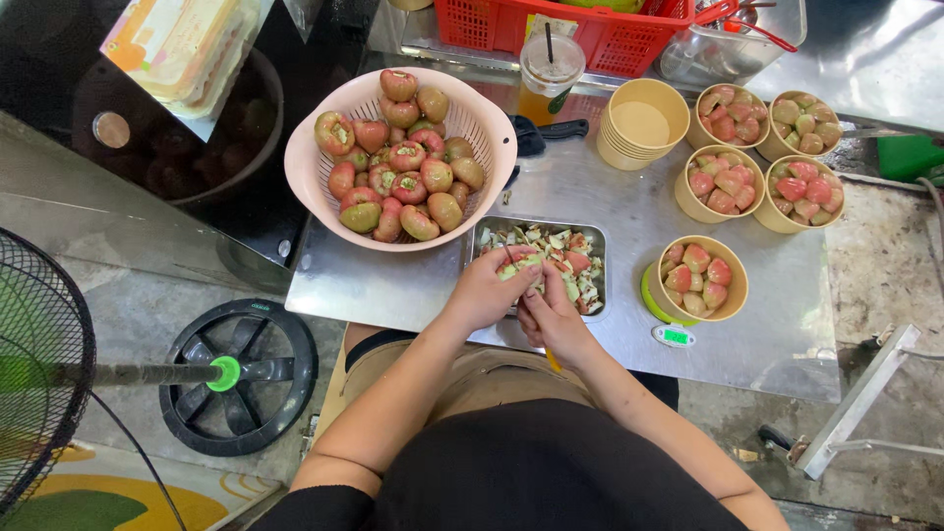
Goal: The person slices several fruits with a small knife, placing the pieces into a metal tray and then into several paper bowls on a stainless steel table.
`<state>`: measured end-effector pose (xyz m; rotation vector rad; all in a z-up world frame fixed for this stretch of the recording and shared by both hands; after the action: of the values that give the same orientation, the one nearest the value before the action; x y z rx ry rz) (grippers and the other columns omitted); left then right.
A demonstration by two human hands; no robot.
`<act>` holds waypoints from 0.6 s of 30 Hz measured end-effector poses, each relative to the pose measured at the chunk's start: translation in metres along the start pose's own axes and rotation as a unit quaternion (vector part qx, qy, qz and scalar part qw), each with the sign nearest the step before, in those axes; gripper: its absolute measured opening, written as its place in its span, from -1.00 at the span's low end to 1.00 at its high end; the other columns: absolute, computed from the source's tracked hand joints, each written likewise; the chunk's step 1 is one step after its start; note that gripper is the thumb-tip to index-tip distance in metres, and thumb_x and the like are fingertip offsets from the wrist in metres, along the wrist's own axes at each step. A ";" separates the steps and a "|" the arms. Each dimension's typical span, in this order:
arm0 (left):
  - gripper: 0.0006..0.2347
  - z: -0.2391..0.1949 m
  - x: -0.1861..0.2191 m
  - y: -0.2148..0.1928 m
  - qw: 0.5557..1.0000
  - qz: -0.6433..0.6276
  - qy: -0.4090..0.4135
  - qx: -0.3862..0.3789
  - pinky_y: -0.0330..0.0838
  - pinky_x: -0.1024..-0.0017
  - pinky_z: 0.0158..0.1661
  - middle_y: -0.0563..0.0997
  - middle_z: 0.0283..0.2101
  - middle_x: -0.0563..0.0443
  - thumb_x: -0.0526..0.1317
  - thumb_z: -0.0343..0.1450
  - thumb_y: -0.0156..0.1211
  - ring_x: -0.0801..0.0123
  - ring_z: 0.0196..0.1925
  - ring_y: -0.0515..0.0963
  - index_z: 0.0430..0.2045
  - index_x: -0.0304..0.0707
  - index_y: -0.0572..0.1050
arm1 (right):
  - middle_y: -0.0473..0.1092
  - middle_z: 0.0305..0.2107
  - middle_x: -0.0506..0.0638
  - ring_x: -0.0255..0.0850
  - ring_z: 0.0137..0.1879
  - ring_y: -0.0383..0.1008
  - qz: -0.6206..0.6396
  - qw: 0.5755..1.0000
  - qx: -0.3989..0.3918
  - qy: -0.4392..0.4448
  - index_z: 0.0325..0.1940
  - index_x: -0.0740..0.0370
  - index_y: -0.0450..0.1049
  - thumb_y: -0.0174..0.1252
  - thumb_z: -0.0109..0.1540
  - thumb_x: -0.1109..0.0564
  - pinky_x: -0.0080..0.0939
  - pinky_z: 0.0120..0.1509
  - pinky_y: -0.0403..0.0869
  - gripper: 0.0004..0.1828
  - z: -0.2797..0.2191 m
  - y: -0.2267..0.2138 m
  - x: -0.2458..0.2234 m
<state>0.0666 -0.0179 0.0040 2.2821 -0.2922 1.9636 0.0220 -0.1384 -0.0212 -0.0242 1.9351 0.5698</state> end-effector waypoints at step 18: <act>-0.50 -0.006 -0.022 0.012 0.958 -0.203 0.016 -0.202 0.44 0.46 -0.08 0.56 0.00 0.01 -0.22 0.47 0.32 0.44 -0.13 0.46 0.34 -0.36 0.40 | 0.13 -0.61 -0.18 -0.45 -0.60 0.07 0.291 0.916 -0.210 0.178 0.22 -0.08 0.34 -0.20 0.48 -0.15 -0.48 -0.57 0.10 -0.67 -0.030 -0.010 -0.010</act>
<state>0.0555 -0.0271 -0.0169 1.8700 -0.1817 1.5654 0.0031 -0.1614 -0.0069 0.1955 2.1308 1.4600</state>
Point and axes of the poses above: each hand's wrist, its own z-axis towards the middle knuckle, its own y-axis out of the palm, x = y × z, the point moved 7 cm from there along z, towards the middle knuckle
